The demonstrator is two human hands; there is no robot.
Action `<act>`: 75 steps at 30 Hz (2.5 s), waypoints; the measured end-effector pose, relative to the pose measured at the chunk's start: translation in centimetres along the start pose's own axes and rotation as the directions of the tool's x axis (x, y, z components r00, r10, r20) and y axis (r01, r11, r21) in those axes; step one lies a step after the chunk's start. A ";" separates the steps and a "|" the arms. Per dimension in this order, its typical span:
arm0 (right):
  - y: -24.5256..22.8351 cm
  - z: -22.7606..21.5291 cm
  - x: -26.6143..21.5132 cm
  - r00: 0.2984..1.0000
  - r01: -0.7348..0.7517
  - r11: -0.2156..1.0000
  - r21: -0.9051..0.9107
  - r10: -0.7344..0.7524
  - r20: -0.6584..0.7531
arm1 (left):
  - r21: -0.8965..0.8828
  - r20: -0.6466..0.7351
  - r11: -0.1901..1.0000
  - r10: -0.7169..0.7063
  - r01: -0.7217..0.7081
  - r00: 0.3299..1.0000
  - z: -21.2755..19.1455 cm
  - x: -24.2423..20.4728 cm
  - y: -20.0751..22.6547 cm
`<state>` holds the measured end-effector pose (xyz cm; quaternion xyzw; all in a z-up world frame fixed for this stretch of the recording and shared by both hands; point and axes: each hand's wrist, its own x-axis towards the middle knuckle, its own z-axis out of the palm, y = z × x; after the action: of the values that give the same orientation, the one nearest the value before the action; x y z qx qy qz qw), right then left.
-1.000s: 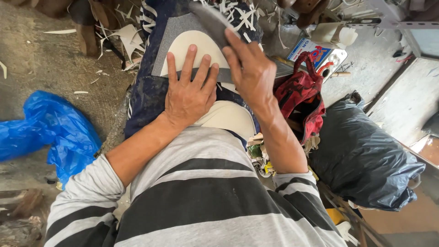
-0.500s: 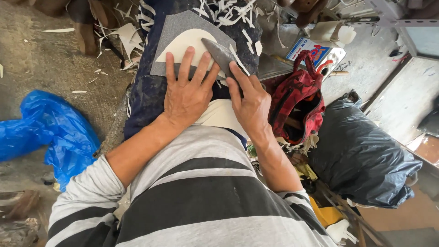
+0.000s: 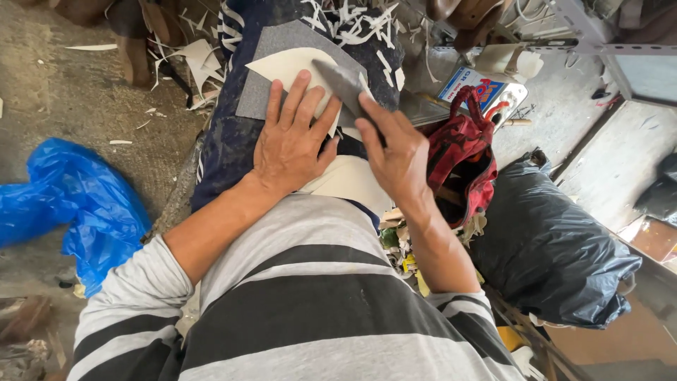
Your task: Trimming the edges of leather pieces using a hand knife in a workshop.
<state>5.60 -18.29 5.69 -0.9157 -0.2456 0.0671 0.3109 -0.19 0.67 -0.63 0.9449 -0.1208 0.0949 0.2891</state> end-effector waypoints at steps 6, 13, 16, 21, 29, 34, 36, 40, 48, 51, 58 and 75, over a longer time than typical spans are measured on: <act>0.6 2.4 -1.8 0.995 -0.086 0.976 -0.199 0.073 -0.069 | 0.105 -0.019 0.993 -0.046 0.048 0.999 0.3 -0.6 0.5; 1.9 0.9 4.8 0.990 0.091 0.993 -0.074 -0.099 -0.102 | 0.049 -0.094 0.997 0.059 -0.055 0.994 0.0 0.0 0.1; 0.0 -0.9 3.2 0.999 -0.018 0.992 0.128 0.024 -0.042 | 0.015 -0.098 0.999 0.044 -0.043 0.994 0.8 -0.7 -0.1; 0.4 1.7 -2.3 0.991 -0.076 0.993 -0.092 0.065 -0.117 | 0.150 -0.153 0.988 -0.015 0.039 0.988 1.9 -1.2 0.2; 1.9 3.0 1.0 0.986 -0.017 0.979 -0.205 -0.017 -0.163 | 0.169 -0.247 0.986 0.042 0.000 0.968 1.8 -0.3 0.1; 2.0 0.2 3.4 0.978 0.047 0.998 0.041 -0.038 -0.206 | 0.115 -0.246 0.993 0.061 -0.034 0.967 1.7 -0.5 -0.2; 0.4 -1.2 1.9 0.993 0.000 0.997 0.081 0.009 -0.121 | 0.115 -0.224 0.993 0.050 -0.025 0.973 1.9 -1.0 -0.2; -0.2 1.1 -1.9 0.993 -0.097 0.992 -0.077 0.091 -0.069 | 0.139 -0.184 0.990 0.030 -0.004 0.983 2.1 -1.0 -0.1; 0.0 2.4 -1.4 0.990 -0.087 0.983 -0.164 0.067 -0.122 | 0.193 -0.242 0.981 0.062 -0.015 0.968 2.2 -0.6 -0.1; 0.1 2.2 -0.6 0.995 -0.045 0.979 -0.198 0.027 -0.092 | 0.182 -0.251 0.983 0.052 -0.006 0.967 1.8 -0.3 0.2; 0.2 1.8 0.2 1.000 -0.010 0.977 -0.212 0.013 0.012 | 0.152 -0.130 0.988 0.052 -0.032 0.990 -0.1 -0.2 0.3; 2.3 2.4 4.5 0.992 0.119 0.983 -0.142 -0.124 -0.020 | 0.151 -0.154 0.987 0.082 -0.058 0.985 0.6 -0.1 0.2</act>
<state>9.84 -16.37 2.55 -0.9195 -0.3006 0.0175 0.2526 -0.25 0.17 -0.96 0.9480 -0.1230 0.1892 0.2242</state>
